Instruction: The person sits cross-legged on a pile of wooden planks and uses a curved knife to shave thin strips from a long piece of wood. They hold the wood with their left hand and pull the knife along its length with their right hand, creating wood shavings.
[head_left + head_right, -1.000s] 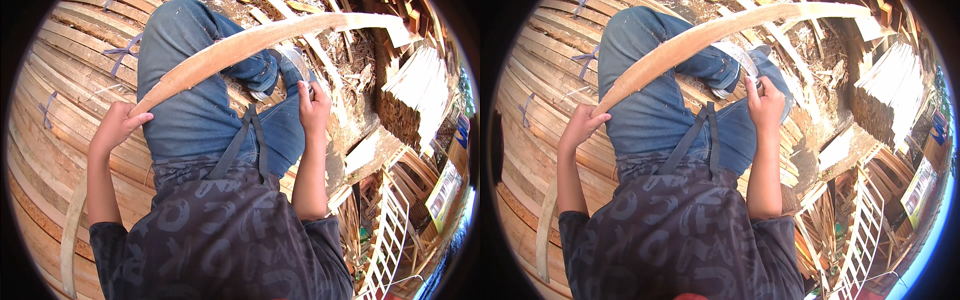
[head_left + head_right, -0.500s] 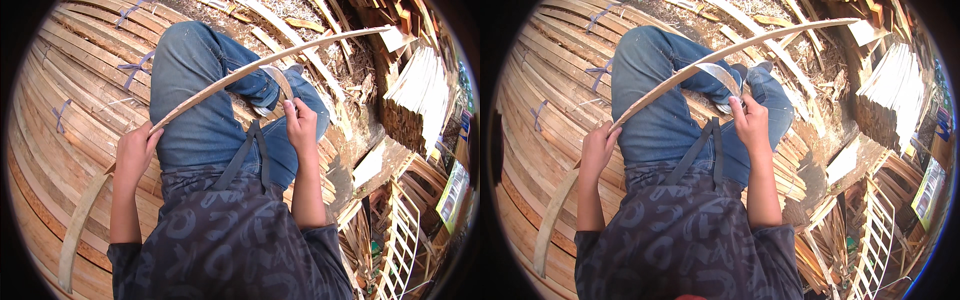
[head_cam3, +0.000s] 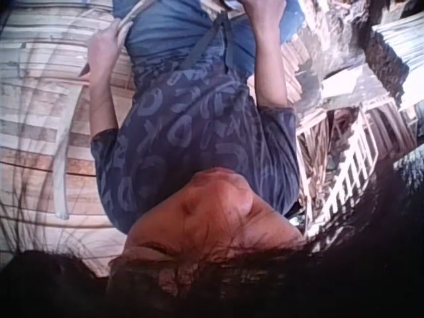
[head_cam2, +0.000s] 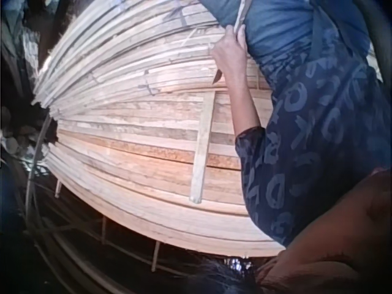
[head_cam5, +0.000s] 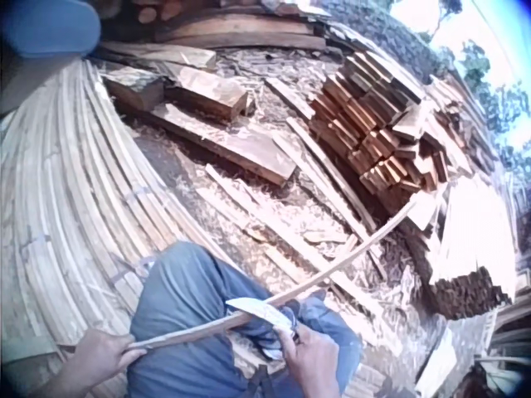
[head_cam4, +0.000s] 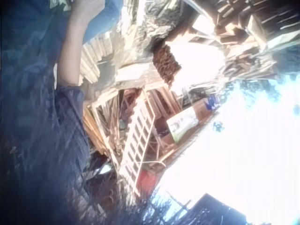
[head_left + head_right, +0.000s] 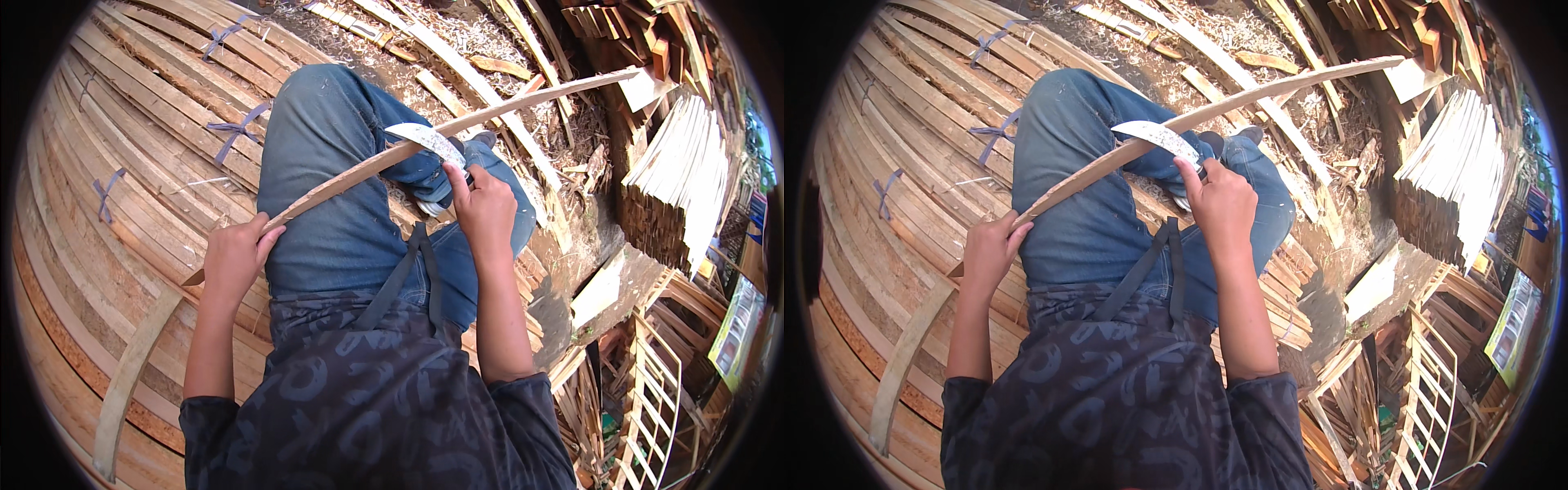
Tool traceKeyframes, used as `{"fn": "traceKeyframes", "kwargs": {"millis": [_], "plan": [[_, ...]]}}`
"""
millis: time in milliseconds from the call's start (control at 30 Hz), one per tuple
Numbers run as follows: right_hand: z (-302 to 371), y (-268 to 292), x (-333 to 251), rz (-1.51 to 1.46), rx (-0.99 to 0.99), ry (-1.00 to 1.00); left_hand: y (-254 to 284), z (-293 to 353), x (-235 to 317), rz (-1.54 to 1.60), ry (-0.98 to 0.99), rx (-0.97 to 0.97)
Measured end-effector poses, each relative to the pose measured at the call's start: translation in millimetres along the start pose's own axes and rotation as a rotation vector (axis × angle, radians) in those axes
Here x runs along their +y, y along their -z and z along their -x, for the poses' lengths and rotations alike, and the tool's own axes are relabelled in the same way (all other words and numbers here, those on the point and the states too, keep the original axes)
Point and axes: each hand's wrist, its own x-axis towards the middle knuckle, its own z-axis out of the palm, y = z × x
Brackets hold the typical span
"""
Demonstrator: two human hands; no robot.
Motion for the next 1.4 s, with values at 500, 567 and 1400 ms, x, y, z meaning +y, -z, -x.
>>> {"fn": "traceKeyframes", "kwargs": {"millis": [500,567,1400], "plan": [[-39.2,11.0,89.5,-0.086,0.269,-0.142,-1.1,-1.8,-8.7,0.015,0.0,-0.028],[-27.6,14.3,73.0,-0.051,0.153,-0.157,-4.2,-1.1,-6.5,0.033,0.007,-0.022],[-35.3,29.0,111.8,0.002,0.203,-0.162,-0.7,-5.0,-1.8,0.001,-0.015,-0.006]]}}
